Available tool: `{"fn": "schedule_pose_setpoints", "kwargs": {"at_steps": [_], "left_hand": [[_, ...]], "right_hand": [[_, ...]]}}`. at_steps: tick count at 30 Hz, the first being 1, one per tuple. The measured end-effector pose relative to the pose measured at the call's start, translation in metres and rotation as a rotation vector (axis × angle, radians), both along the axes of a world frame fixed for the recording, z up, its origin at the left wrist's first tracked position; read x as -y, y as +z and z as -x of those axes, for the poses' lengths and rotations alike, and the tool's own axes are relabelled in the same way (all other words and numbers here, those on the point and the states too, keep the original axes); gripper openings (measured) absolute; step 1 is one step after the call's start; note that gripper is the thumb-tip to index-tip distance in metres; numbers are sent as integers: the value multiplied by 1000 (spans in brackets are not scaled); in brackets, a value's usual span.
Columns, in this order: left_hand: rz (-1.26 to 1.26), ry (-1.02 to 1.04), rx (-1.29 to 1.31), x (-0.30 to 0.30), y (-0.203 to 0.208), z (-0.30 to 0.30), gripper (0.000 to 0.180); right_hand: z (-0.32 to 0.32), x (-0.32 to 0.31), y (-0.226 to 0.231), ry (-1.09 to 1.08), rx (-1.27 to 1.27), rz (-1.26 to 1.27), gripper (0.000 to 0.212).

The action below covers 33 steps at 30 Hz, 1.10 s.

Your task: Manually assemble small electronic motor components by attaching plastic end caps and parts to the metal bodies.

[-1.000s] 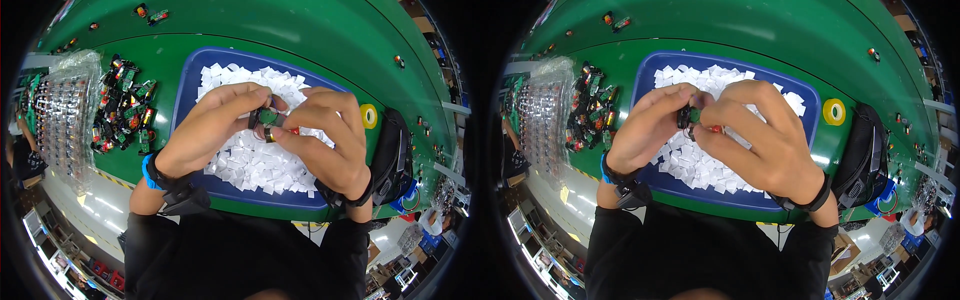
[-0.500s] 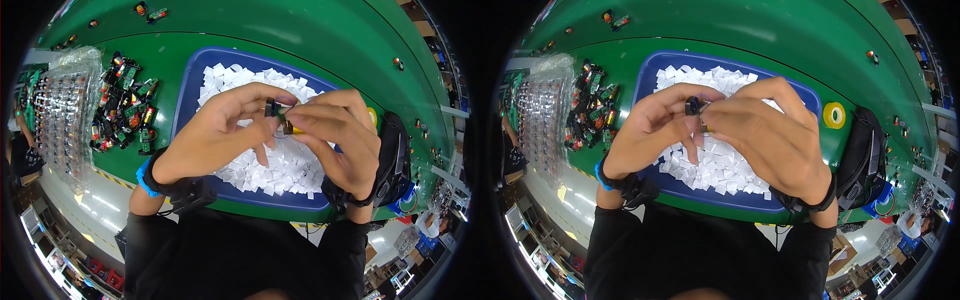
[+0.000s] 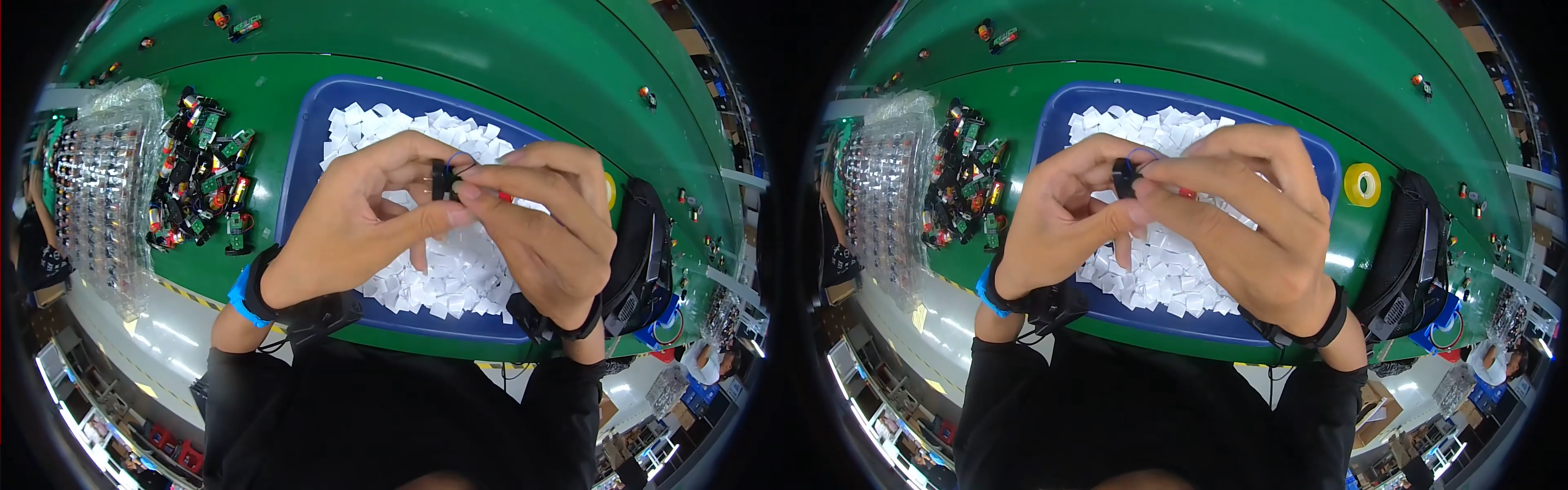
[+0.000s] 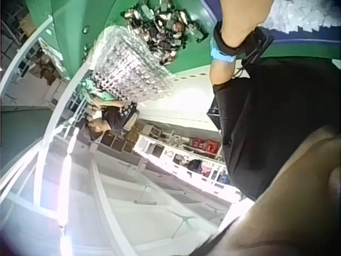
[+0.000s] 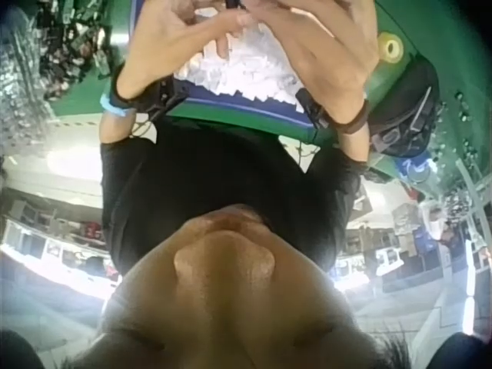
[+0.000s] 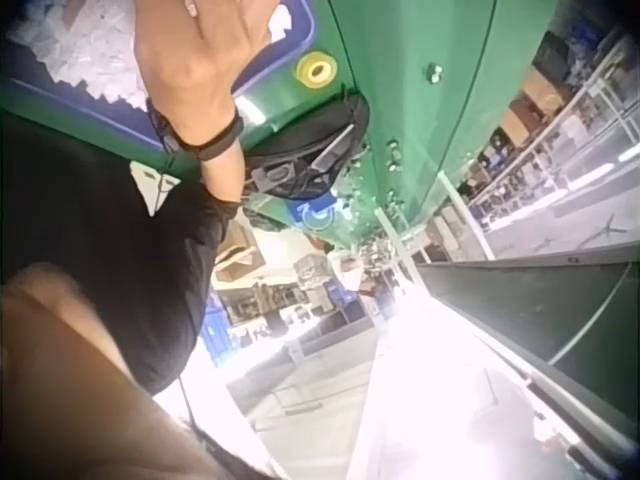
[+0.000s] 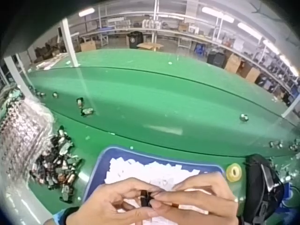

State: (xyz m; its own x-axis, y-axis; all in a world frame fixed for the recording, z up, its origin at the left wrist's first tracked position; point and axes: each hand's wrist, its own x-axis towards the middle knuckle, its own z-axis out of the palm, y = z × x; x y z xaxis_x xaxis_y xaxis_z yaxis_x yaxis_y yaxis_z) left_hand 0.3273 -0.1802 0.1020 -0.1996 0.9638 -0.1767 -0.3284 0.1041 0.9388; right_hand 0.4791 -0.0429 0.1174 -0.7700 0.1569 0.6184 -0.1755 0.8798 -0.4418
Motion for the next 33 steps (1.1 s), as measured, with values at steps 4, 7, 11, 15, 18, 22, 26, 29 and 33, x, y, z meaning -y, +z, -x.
{"fn": "schedule_pose_setpoints", "kwargs": {"at_steps": [4,7,11,15,18,22,26,29,33], "left_hand": [[-138,80,27,0,-2,3,34],[-211,127,20,0,-5,-1,36],[-251,185,-186,1,-7,-8,37],[-258,186,-294,1,-6,-8,39],[-243,215,-277,-3,0,-12,42],[-238,242,-294,-1,-1,-13,43],[-260,272,-527,0,-1,-16,43],[-261,315,-660,0,1,-17,42],[-283,319,-853,0,7,-16,39]], "right_hand": [[-6,1,10,-143,-1,242,28],[-12,1,12,-107,89,480,27],[-12,6,2,-44,160,624,24],[-13,7,0,-47,126,672,22],[-11,9,2,-52,131,765,19],[-15,5,-1,-30,168,818,17],[-13,6,-2,4,145,911,17],[-14,7,-2,8,173,914,17],[-13,8,-3,35,184,890,17]]}}
